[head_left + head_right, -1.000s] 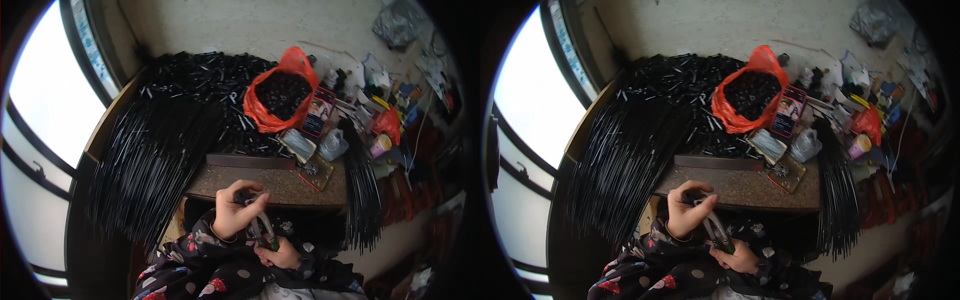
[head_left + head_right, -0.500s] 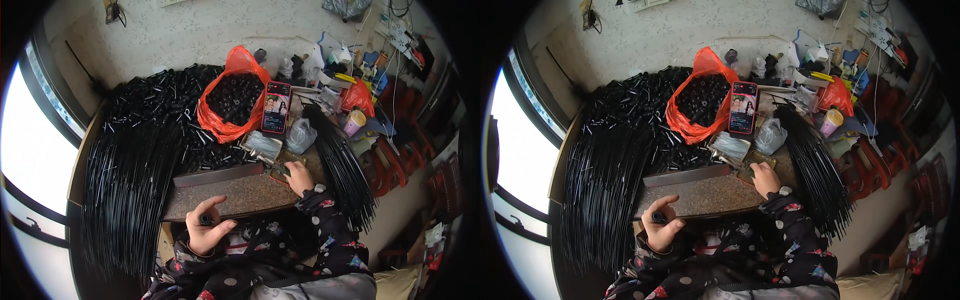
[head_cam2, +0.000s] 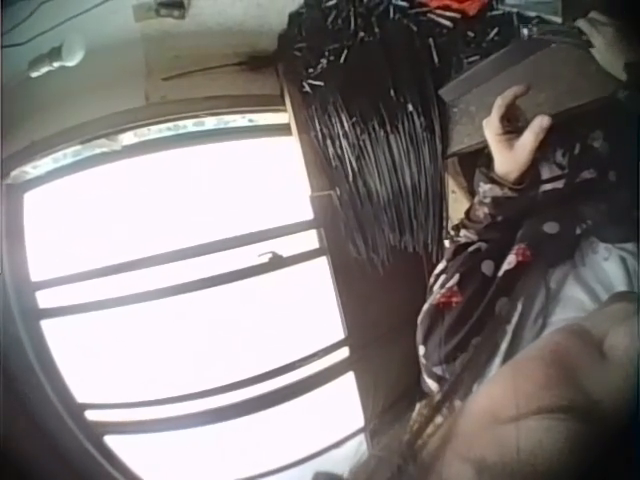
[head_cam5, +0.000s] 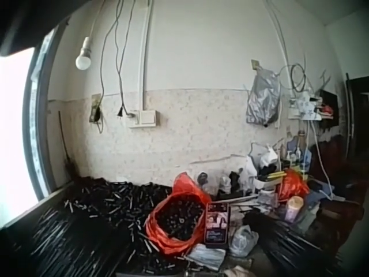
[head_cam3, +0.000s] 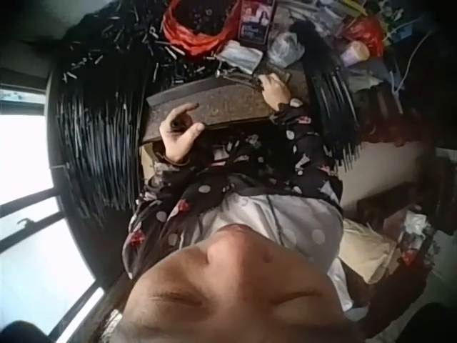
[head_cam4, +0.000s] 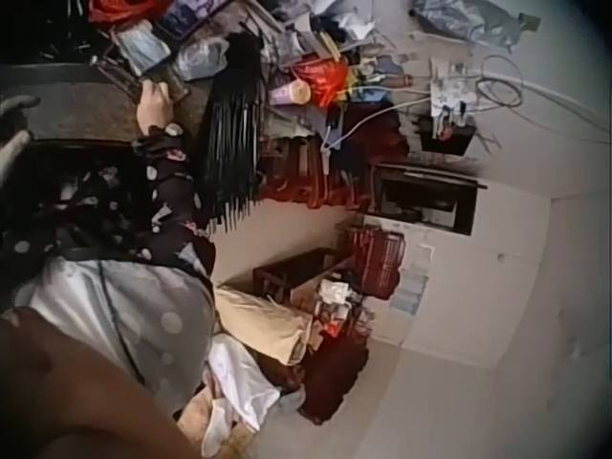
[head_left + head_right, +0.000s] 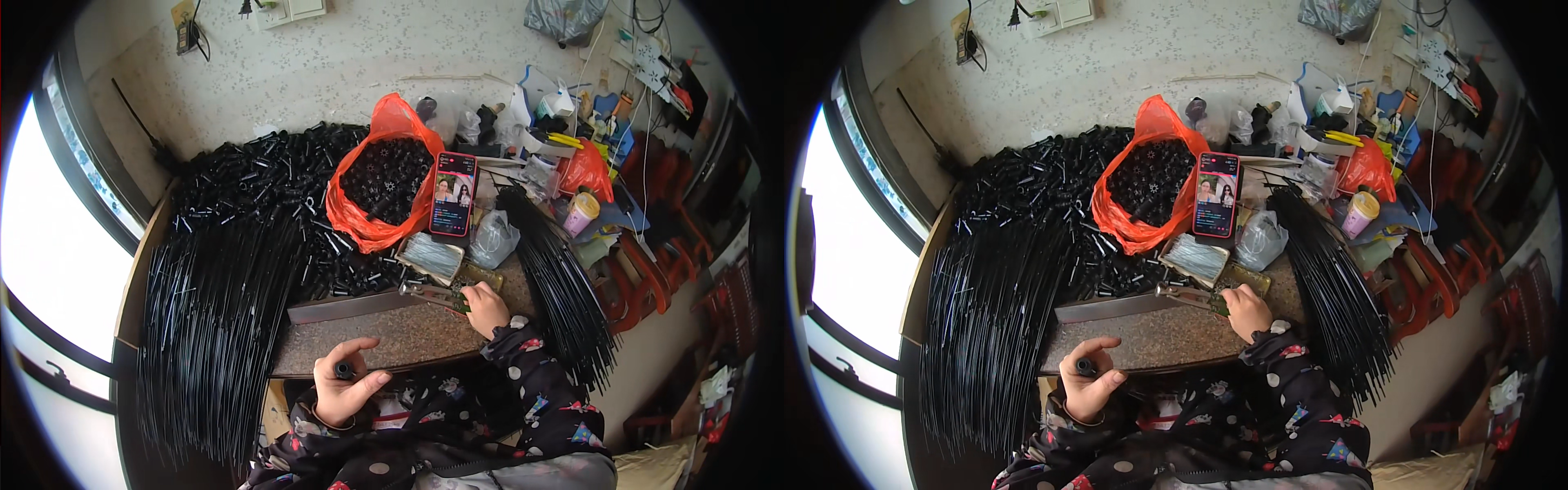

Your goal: Assembling wire harnesses by attaching plastic connectors to bundles of wires and securing them with pliers.

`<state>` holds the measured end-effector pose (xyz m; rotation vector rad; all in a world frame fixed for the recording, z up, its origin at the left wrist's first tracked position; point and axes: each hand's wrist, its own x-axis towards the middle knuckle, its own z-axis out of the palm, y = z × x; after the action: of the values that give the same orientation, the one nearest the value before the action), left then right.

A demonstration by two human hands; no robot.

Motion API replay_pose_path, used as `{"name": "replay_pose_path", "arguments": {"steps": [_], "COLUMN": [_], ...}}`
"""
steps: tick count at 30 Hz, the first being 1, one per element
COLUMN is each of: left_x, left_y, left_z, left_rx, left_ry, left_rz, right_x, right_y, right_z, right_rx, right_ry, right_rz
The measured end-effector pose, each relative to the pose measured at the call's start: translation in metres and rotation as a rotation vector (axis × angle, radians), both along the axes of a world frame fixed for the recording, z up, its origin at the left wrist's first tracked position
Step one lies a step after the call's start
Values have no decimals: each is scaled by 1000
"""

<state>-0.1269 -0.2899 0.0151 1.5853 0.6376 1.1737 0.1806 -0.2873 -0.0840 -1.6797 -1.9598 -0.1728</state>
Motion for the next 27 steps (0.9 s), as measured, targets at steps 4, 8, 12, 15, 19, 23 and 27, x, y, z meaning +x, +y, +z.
{"name": "replay_pose_path", "arguments": {"steps": [4, 8, 12, 15, 19, 23, 27], "left_x": [-3, -3, 11, 27, 33, 20, 24], "left_y": [1, -4, -10, -17, -31, -48, -54], "left_z": [-3, 7, 19, 25, 33, 23, 28], "left_rx": [-4, -19, 31, 93, 144, 310, 350], "left_ry": [-7, 42, 99, 88, 45, 113, 102], "left_rz": [2, -46, -183, -155, -83, -63, -135], "right_x": [0, -15, -77, -119, -153, -159, -159], "right_y": [-3, -12, -40, -64, -88, -96, -104], "right_z": [9, 35, 95, 115, 121, 128, 129], "right_rx": [98, -70, -91, -155, -9, 213, 260], "right_ry": [150, 990, 1785, 1830, 1701, 1419, 1364], "right_rz": [-188, -103, 305, 403, 253, 16, 23]}}
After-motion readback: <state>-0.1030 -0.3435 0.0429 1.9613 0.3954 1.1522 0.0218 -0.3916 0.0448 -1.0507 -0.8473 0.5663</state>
